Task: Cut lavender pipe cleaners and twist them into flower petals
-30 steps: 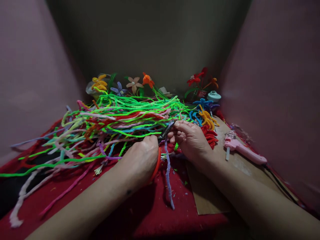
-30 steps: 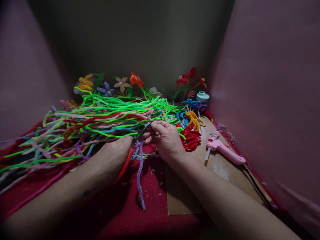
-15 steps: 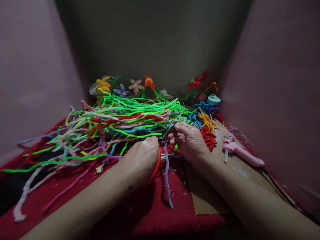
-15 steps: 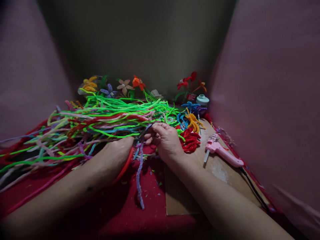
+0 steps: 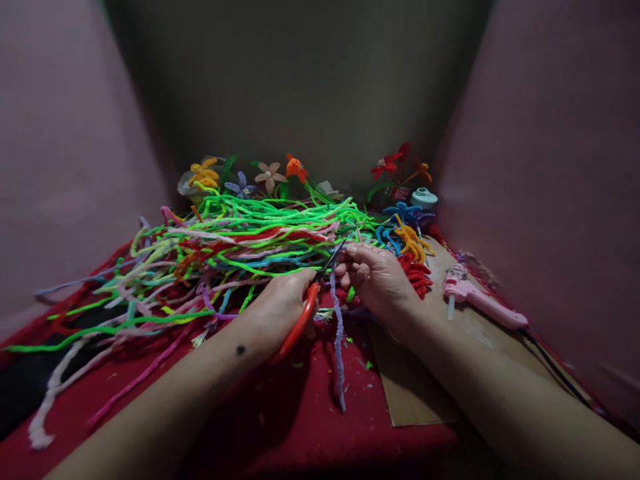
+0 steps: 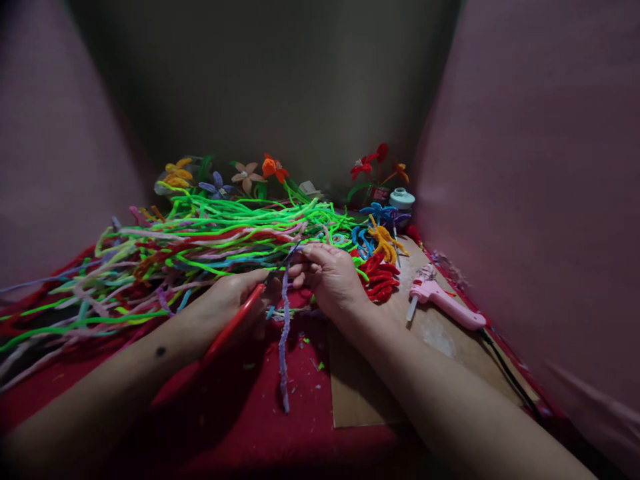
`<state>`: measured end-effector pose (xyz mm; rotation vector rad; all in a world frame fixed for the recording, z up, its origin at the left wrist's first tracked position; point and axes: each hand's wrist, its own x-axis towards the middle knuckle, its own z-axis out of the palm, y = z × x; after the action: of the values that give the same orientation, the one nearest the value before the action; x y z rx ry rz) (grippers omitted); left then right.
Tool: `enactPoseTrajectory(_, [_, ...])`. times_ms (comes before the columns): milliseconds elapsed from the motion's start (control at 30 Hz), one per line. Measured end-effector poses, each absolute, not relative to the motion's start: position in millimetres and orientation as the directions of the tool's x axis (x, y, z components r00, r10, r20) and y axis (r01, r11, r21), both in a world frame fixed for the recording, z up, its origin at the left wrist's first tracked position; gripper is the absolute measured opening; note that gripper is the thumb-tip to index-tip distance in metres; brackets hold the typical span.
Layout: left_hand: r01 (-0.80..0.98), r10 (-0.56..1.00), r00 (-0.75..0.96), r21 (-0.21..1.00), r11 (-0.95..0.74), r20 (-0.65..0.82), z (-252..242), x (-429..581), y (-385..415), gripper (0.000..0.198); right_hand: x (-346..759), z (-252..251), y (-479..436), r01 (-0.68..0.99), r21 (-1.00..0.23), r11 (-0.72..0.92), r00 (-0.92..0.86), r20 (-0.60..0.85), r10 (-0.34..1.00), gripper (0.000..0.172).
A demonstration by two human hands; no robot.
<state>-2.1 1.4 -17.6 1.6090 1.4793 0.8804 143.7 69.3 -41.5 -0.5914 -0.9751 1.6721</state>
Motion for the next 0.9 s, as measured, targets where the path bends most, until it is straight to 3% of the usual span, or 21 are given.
enactPoseTrajectory(133, [0.361,0.987,0.065,0.925,0.116,-0.149,-3,3,0,0.005,143,-44,68,-0.532,-0.842,-0.093,-0.345,0.115,0.932,0.008])
enactPoseTrajectory(300, [0.256,0.999,-0.014,0.966,-0.037,0.042,4,-2,4,0.021,141,-44,62,-0.507,-0.854,-0.115,-0.440,0.142,0.886,0.010])
enactPoseTrajectory(400, [0.115,0.990,-0.054,0.986,-0.124,0.131,-3,-6,5,0.031,140,-43,57,-0.472,-0.864,-0.177,-0.486,0.088,0.869,0.013])
enactPoseTrajectory(567, [-0.001,0.987,-0.082,0.990,-0.139,0.139,-10,-7,6,0.034,141,-43,52,-0.410,-0.885,-0.222,-0.500,0.015,0.866,0.017])
enactPoseTrajectory(900, [-0.050,0.997,-0.064,0.997,-0.052,0.049,-1,-1,2,0.050,137,-43,46,-0.421,-0.890,-0.173,-0.479,0.056,0.876,0.015])
